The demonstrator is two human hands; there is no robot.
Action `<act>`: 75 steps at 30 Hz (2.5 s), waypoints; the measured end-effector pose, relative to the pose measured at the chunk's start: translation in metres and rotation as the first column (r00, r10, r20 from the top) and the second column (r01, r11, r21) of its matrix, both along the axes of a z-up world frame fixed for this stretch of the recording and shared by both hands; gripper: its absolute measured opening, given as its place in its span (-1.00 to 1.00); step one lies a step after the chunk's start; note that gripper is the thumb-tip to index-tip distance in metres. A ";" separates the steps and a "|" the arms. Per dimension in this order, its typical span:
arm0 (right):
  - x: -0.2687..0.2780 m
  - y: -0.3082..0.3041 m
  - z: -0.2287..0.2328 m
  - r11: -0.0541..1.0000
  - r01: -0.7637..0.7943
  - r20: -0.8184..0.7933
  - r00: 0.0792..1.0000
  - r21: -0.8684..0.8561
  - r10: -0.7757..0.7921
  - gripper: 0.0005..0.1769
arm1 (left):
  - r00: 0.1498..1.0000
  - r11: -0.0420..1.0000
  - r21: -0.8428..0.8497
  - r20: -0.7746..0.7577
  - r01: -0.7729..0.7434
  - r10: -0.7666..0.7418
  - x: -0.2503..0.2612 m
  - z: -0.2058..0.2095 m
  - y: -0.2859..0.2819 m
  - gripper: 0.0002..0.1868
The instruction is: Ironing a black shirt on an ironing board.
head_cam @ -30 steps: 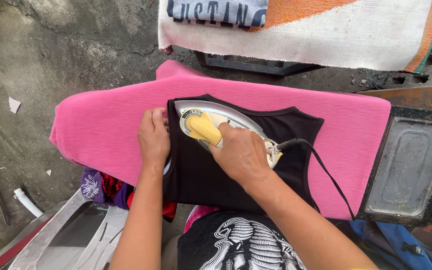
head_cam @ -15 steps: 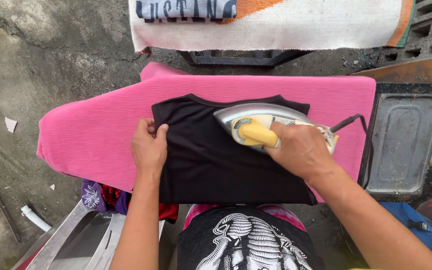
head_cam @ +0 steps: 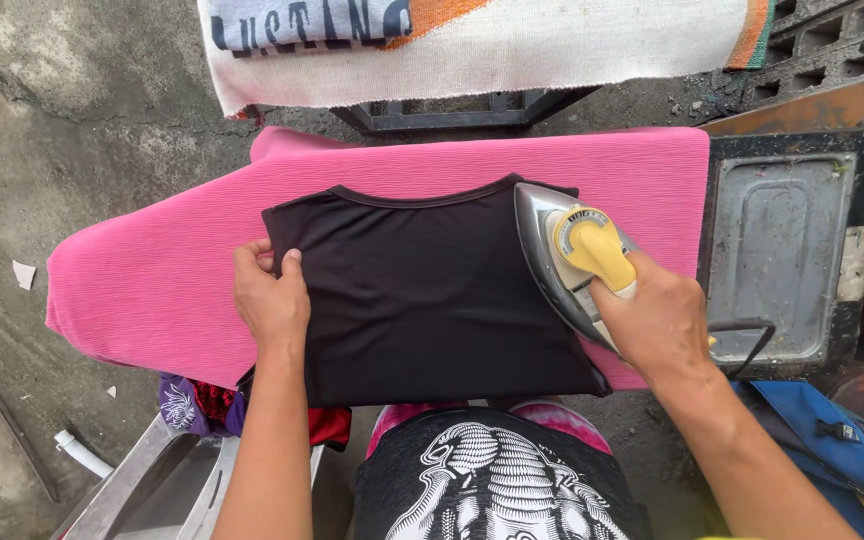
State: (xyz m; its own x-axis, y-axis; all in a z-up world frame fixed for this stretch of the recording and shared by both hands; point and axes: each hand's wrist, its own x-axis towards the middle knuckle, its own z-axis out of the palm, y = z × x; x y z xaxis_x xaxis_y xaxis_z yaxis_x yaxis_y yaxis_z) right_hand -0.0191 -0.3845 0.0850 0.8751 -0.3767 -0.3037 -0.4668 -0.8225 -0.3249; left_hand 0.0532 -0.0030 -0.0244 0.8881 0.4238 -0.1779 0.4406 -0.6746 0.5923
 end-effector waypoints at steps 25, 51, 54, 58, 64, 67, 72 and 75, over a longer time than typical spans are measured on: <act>-0.040 -0.096 0.007 0.975 0.220 0.063 0.973 0.008 -0.220 -0.67 | 0.514 0.539 0.216 0.165 0.814 -0.842 -0.002 0.031 -0.268 -0.25; -0.099 -0.139 0.021 0.981 0.020 0.484 0.871 -0.195 0.078 -0.18 | 0.480 0.446 -0.305 0.045 0.842 -0.876 0.007 0.168 -0.225 -0.80; -0.083 -0.075 0.032 0.827 -0.172 0.185 0.979 0.535 0.084 -0.01 | 0.508 0.465 -0.342 0.043 0.817 -0.860 0.001 0.181 -0.219 -0.81; -0.080 -0.025 0.007 0.745 -0.097 -0.131 0.962 0.660 0.241 0.10 | 0.552 0.498 -0.364 0.056 0.787 -0.832 0.003 0.187 -0.206 -0.81; -0.068 0.006 -0.014 0.826 0.038 -0.368 0.906 0.563 0.209 -0.28 | 0.686 0.596 -0.412 0.109 0.689 -0.719 0.013 0.177 -0.176 -0.83; -0.079 0.004 -0.028 0.833 -0.086 -0.325 0.895 0.546 0.305 -0.43 | 0.776 0.604 -0.508 0.253 0.615 -0.577 0.021 0.166 -0.150 -0.86; -0.091 -0.031 -0.042 0.479 0.266 -0.441 0.846 0.836 0.301 -0.61 | 0.873 0.707 -0.514 0.318 0.487 -0.370 0.035 0.186 -0.083 -0.88; -0.069 -0.081 -0.025 0.211 0.361 -0.410 0.865 0.909 0.288 -0.58 | 0.922 0.784 -0.492 0.134 0.379 -0.362 0.034 0.217 -0.038 -0.88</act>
